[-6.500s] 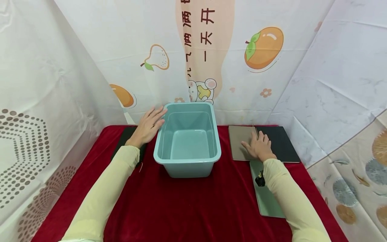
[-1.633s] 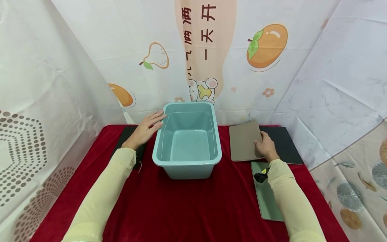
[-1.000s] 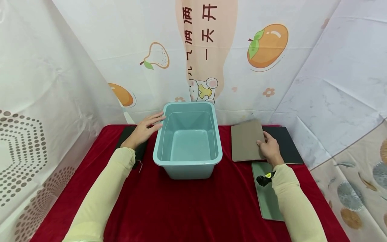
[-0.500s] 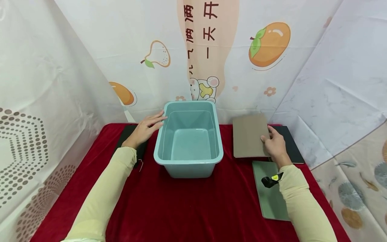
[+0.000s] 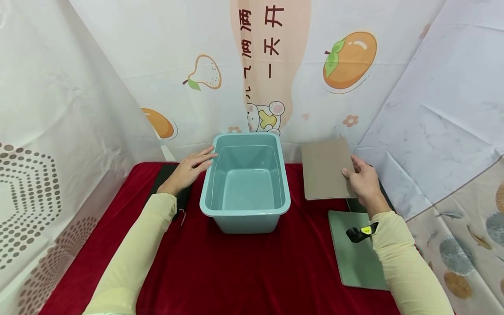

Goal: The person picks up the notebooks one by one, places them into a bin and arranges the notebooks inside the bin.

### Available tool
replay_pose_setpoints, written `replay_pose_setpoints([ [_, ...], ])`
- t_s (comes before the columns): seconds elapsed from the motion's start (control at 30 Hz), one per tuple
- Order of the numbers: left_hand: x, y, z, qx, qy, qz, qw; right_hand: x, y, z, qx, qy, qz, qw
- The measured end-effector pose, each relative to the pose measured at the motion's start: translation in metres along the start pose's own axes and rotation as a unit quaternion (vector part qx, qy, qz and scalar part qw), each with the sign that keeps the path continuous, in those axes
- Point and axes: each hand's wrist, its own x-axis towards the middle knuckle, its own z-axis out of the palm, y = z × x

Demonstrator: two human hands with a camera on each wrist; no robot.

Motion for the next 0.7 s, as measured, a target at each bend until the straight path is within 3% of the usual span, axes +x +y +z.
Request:
replay_pose_setpoints([
  [0.7,-0.002,0.004,-0.001,-0.002,-0.004,-0.019,0.9998,-0.005,-0.062,-0.009,0.031,-0.037,-0.006,0.999],
])
